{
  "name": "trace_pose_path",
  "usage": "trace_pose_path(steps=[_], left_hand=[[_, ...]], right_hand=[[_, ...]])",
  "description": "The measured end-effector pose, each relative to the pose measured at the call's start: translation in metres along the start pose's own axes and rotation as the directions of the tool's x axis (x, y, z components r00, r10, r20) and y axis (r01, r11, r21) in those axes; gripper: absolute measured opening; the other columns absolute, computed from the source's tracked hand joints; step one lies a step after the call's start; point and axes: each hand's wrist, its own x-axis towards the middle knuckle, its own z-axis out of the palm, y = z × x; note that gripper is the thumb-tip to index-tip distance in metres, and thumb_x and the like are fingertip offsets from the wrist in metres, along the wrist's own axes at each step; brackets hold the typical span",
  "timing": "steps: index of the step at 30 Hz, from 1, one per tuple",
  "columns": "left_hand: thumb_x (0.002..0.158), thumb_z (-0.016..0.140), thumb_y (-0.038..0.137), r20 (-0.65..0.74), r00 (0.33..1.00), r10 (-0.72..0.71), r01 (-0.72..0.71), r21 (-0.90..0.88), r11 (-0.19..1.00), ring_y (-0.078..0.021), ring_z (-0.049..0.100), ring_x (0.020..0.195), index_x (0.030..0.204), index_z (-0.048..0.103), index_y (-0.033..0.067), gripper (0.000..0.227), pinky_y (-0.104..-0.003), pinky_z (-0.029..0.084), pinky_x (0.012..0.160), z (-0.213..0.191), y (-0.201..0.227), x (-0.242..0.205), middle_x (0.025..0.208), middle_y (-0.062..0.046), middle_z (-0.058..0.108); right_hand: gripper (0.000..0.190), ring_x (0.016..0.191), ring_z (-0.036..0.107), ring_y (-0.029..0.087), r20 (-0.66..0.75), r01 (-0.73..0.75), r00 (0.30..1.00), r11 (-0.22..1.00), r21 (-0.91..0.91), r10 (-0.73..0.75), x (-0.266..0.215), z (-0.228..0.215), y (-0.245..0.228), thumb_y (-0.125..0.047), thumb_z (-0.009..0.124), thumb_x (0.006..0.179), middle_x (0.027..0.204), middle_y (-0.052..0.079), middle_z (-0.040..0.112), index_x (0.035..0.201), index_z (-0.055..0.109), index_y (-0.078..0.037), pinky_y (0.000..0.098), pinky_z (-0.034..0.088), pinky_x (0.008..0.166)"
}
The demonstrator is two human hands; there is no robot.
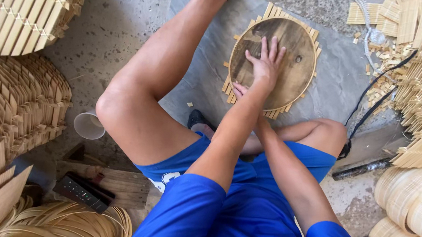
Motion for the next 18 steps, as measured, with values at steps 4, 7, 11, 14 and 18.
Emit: trace_pose_path(steps=[4, 7, 11, 14, 18], left_hand=[[0.104, 0.053, 0.022, 0.005, 1.0, -0.022, 0.022, -0.042, 0.999, -0.0441, -0.002, 0.158, 0.166, 0.008, 0.0322, 0.077, -0.086, 0.031, 0.105, -0.006, 0.001, -0.006, 0.172, -0.009, -0.01], [0.104, 0.054, 0.021, 0.001, 1.0, -0.024, 0.024, -0.026, 0.999, -0.0446, -0.001, 0.158, 0.167, 0.008, 0.031, 0.079, -0.085, 0.033, 0.104, -0.008, 0.001, -0.005, 0.172, -0.01, -0.01], [0.103, 0.055, 0.023, 0.013, 1.0, -0.012, 0.013, -0.021, 1.0, -0.0453, -0.002, 0.157, 0.168, 0.008, 0.0296, 0.08, -0.084, 0.032, 0.103, -0.01, 0.002, -0.009, 0.172, -0.011, -0.01], [0.103, 0.054, 0.023, 0.003, 1.0, -0.018, 0.018, -0.041, 0.999, -0.045, -0.002, 0.158, 0.167, 0.008, 0.0303, 0.079, -0.085, 0.032, 0.105, -0.01, 0.0, -0.009, 0.172, -0.01, -0.01], [0.104, 0.054, 0.024, 0.011, 1.0, -0.01, 0.011, -0.06, 0.998, -0.0452, -0.003, 0.158, 0.167, 0.009, 0.0303, 0.078, -0.085, 0.033, 0.105, -0.012, 0.001, -0.008, 0.173, -0.01, -0.01]], right_hand=[[0.018, 0.099, 0.074, 0.029, -0.027, -0.167, 0.986, 0.986, -0.013, 0.167, 0.043, 0.012, -0.036, -0.01, 0.069, 0.099, 0.108, 0.017, 0.076, 0.116, 0.073, -0.003, 0.0374, 0.057, 0.09], [0.017, 0.096, 0.074, 0.031, -0.071, -0.22, 0.974, 0.974, -0.048, 0.216, 0.064, 0.012, -0.055, -0.008, 0.069, 0.097, 0.106, 0.017, 0.075, 0.113, 0.073, -0.003, 0.0385, 0.058, 0.086], [0.015, 0.092, 0.073, 0.036, -0.102, -0.22, 0.972, 0.969, -0.109, 0.209, 0.08, 0.013, -0.067, -0.008, 0.069, 0.096, 0.101, 0.018, 0.075, 0.11, 0.073, -0.003, 0.0422, 0.058, 0.08], [0.015, 0.091, 0.072, 0.038, -0.125, -0.241, 0.967, 0.959, -0.15, 0.224, 0.087, 0.019, -0.067, -0.009, 0.069, 0.096, 0.1, 0.02, 0.074, 0.109, 0.073, -0.003, 0.0444, 0.057, 0.079], [0.014, 0.092, 0.072, 0.039, -0.117, -0.289, 0.955, 0.945, -0.154, 0.273, 0.089, 0.019, -0.066, -0.009, 0.069, 0.096, 0.099, 0.02, 0.074, 0.108, 0.073, -0.004, 0.0456, 0.057, 0.08]])
